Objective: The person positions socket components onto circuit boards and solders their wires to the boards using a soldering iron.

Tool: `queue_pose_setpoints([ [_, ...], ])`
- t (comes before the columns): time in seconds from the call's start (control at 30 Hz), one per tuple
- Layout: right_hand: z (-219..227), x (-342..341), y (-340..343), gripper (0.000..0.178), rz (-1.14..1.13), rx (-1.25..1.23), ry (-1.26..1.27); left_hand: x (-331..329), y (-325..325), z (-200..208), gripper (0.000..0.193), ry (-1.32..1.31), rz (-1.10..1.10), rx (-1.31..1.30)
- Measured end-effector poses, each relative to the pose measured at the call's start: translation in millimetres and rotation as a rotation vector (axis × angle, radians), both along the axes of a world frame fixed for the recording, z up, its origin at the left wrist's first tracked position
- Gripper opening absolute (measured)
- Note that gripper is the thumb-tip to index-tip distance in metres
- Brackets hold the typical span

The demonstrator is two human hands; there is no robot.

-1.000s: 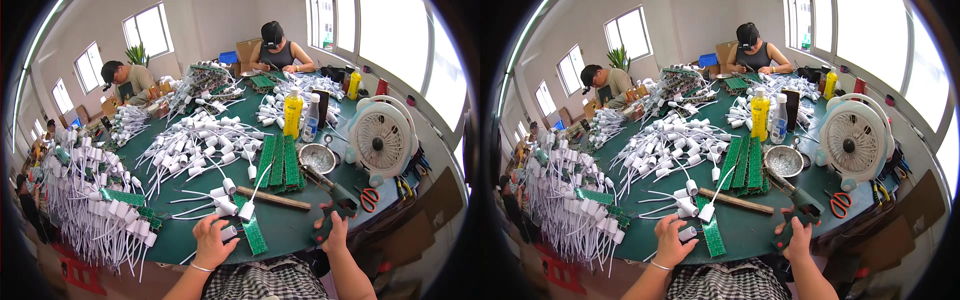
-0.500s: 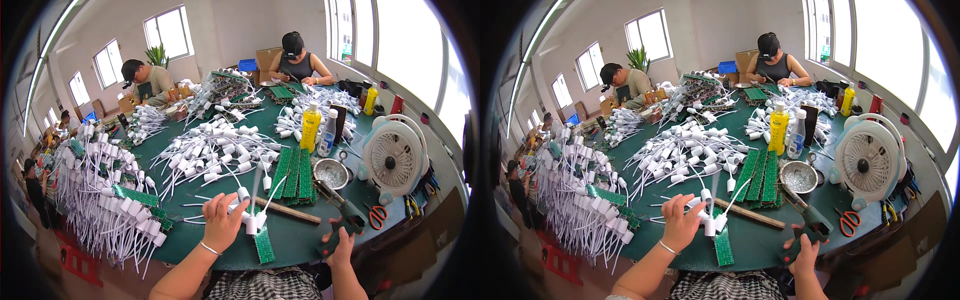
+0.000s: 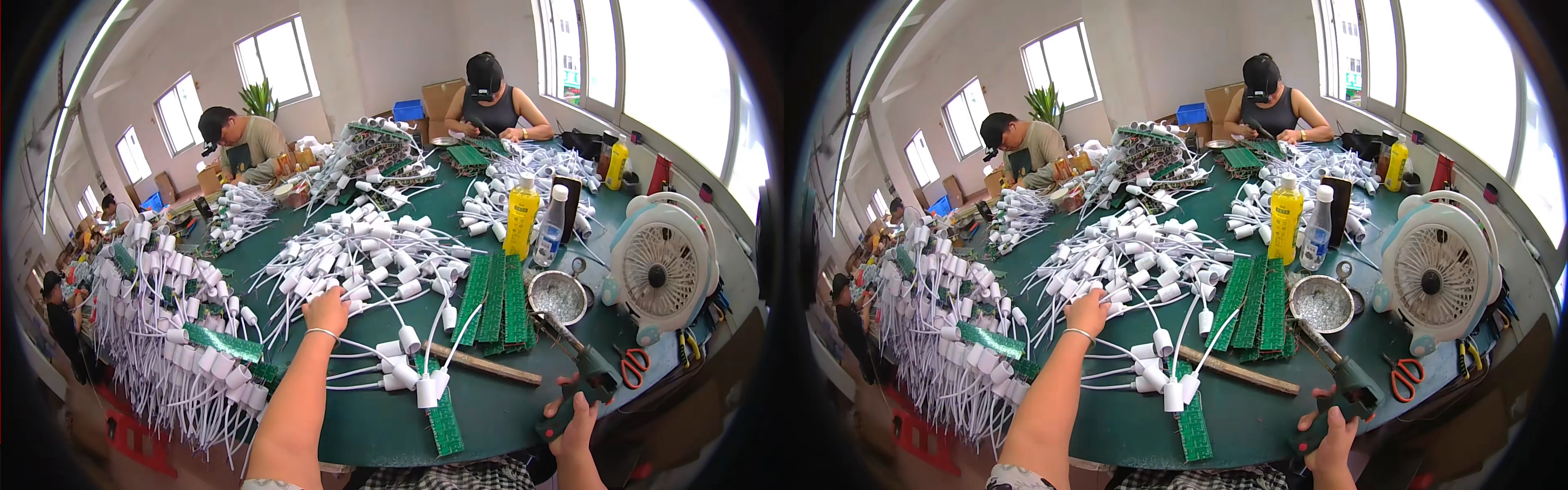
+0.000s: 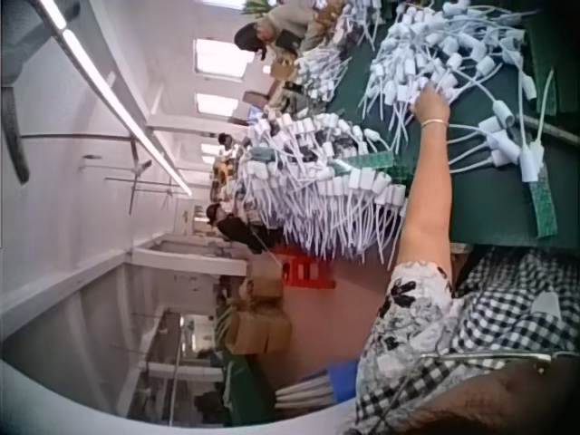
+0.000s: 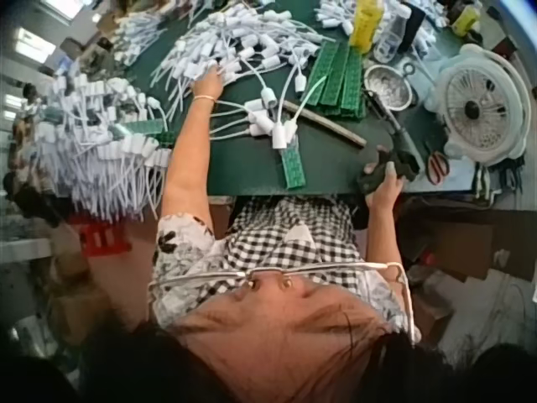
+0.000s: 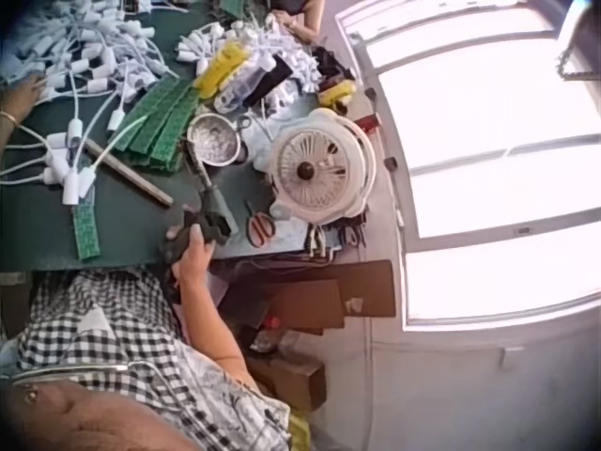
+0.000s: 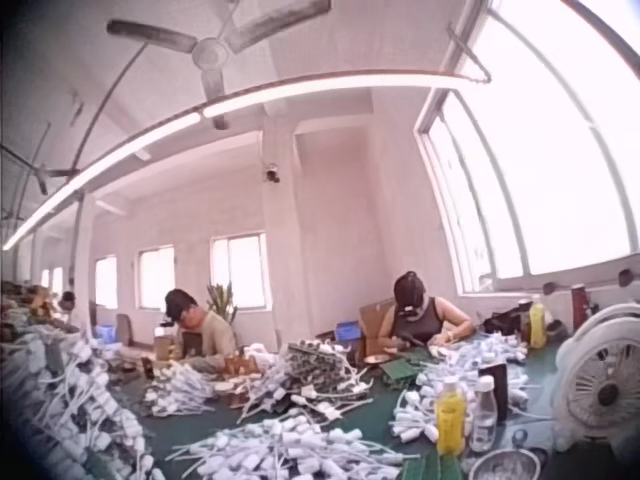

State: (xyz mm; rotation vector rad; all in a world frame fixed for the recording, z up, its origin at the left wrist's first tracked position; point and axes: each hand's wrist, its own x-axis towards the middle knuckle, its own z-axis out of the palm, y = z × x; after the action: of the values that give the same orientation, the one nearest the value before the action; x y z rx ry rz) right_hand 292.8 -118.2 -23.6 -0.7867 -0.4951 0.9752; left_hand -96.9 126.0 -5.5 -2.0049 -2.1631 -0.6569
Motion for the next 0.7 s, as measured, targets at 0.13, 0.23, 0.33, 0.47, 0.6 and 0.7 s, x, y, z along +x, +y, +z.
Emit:
queue_pose_setpoints([
  [0.13,1,-2,-5,0.043,-0.004,-0.019,-0.032,-15,1,8,0.016,0.013,-0.027,-0.042],
  [0.23,3,-3,-4,0.043,-0.003,-0.031,-0.043,-15,-17,24,0.011,-0.239,-0.16,0.429],
  [0.33,0,-1,0,0.044,-0.04,-0.043,-0.026,6,-74,46,0.007,-0.349,-0.197,0.52],
  [0.47,8,-5,1,0.043,-0.067,-0.06,-0.025,0,-177,29,0.003,-0.594,-0.1,0.412],
  [0.6,8,-6,6,0.041,-0.056,-0.073,-0.053,-14,-241,-2,0.008,-0.458,-0.009,0.166],
  [0.7,10,-5,8,0.041,-0.04,-0.073,-0.068,-20,-251,-5,0.016,-0.24,0.017,0.111],
])
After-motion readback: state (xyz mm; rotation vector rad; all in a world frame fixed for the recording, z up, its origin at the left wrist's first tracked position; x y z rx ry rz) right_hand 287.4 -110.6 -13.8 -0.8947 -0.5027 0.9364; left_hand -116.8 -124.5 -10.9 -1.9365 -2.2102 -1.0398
